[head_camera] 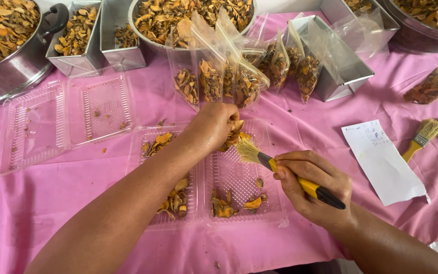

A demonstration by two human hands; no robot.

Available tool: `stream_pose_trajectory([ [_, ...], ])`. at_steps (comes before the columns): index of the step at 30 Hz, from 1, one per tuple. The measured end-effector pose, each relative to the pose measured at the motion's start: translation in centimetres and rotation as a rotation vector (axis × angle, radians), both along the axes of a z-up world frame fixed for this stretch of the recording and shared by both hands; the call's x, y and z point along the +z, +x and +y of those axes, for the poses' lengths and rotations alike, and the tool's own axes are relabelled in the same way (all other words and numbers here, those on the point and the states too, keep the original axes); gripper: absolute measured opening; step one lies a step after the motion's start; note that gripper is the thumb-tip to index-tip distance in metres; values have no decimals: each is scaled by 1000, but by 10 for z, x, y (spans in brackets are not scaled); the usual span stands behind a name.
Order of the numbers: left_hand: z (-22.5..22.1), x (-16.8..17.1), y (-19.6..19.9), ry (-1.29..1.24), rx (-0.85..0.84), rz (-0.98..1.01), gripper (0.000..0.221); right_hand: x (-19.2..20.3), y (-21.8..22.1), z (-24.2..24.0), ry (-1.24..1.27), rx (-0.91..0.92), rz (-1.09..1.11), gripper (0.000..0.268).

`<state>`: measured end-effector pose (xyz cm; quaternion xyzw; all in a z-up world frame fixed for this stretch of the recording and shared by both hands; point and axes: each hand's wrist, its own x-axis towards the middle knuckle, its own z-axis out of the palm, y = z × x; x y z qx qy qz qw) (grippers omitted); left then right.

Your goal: Sorting and cleaning dried leaves using a brush and placing them into containers and bags

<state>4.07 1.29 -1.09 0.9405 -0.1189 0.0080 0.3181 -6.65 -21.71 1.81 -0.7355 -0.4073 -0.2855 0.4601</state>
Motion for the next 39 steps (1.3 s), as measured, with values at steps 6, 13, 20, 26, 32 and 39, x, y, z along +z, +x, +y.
stream_pose_trajectory([
  [6,5,-23,9,21,-149,-181,20,0,1,0,4,11,2,7],
  [13,3,-25,6,49,-106,-97,35,1,0,-2,5,1,1,8],
  [20,-1,11,-29,191,-144,-124,13,6,4,-12,30,-27,-74,7],
  [26,-10,51,-118,199,-244,-78,21,22,-6,-16,-15,-166,-28,16],
  [32,-46,4,-150,320,-414,38,10,24,-9,-6,1,-151,-14,13],
  [39,-57,-6,-145,362,-395,79,32,20,-9,-7,9,-156,-12,14],
])
